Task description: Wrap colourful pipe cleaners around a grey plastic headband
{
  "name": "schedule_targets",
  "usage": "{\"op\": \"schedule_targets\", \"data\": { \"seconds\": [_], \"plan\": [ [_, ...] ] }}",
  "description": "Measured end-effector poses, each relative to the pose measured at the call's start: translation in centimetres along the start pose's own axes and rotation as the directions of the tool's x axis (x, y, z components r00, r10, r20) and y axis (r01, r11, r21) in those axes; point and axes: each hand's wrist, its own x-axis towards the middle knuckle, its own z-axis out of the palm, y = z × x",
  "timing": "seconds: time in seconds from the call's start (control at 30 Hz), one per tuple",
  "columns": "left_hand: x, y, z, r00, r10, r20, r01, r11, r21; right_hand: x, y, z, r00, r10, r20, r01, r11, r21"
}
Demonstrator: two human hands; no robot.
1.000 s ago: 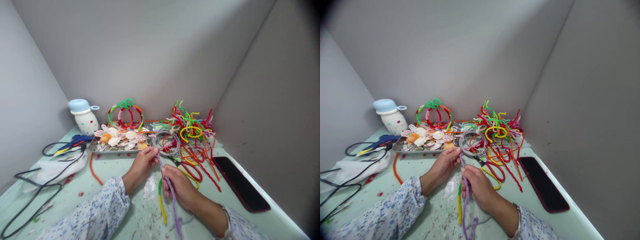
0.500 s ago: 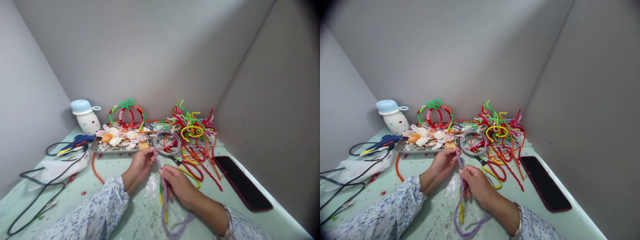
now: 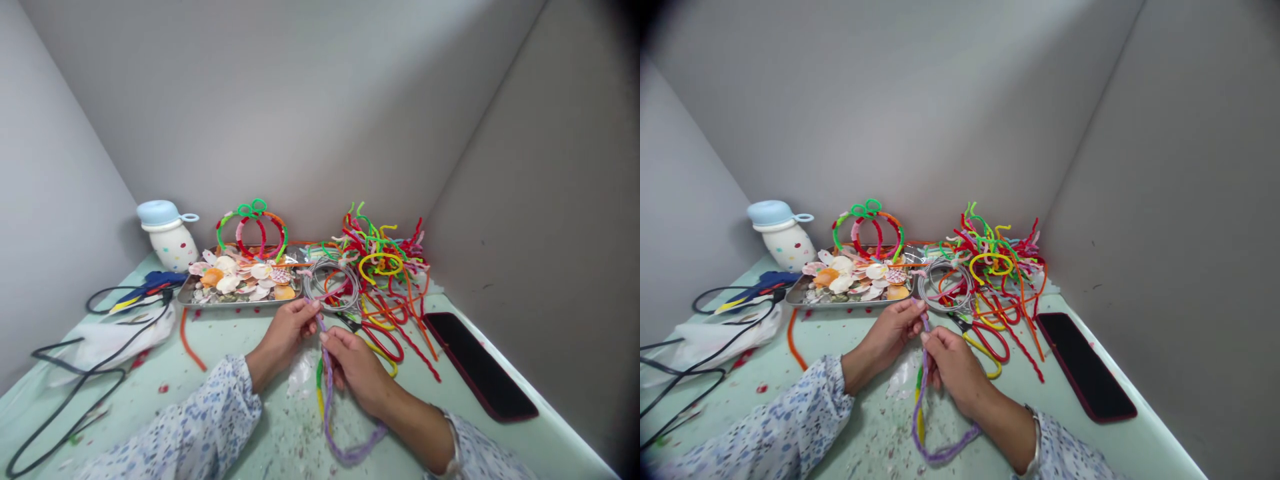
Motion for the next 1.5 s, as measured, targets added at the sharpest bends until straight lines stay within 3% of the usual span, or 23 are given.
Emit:
{"op": "schedule_targets", "data": {
  "seconds": [0.23,0.4,0.5,0.63,0.77,0.87,0.97,1.17,1.5],
  "plan": [
    [0.2,-0.2,-0.2,1.000,-0.010,-0.008,0.010,0.999,-0.050,-0.1,0.4,-0.3,0.997,-0.023,0.075,0.023,1.000,0.001],
    [0.3,-0.2,-0.3,1.000,-0.005,-0.001,0.005,0.999,-0.050,-0.2,0.4,-0.3,0.995,-0.001,0.103,-0.011,0.993,0.117],
    [0.1,0.0,-0.3,1.000,-0.010,0.024,0.012,0.998,-0.064,-0.2,-0.5,-0.4,0.998,-0.014,0.058,0.004,0.984,0.177],
    [-0.3,0.0,0.0,0.988,-0.086,0.127,0.098,0.991,-0.091,0.3,-2.2,-1.3,0.994,-0.066,-0.089,0.083,0.976,0.202],
    [-0.9,-0.1,0.5,0.947,-0.148,0.285,0.155,0.988,-0.002,1.0,-2.9,-2.5,0.975,-0.120,-0.189,0.159,0.965,0.210],
    [-1.0,-0.2,0.6,0.918,-0.197,0.344,0.193,0.980,0.046,1.5,-2.4,-2.9,0.959,-0.141,-0.245,0.194,0.959,0.208],
    [-0.9,-0.4,0.5,0.908,-0.232,0.349,0.222,0.973,0.068,1.8,-1.7,-3.1,0.948,-0.156,-0.277,0.218,0.953,0.210],
    [-0.7,-0.5,0.3,0.931,-0.237,0.278,0.230,0.971,0.058,1.9,-1.0,-3.2,0.930,-0.184,-0.317,0.274,0.924,0.266],
    [-0.8,-0.4,0.3,0.906,-0.242,0.346,0.252,0.968,0.017,2.0,-1.4,-3.5,0.922,-0.173,-0.347,0.331,0.817,0.473]
  ]
}}
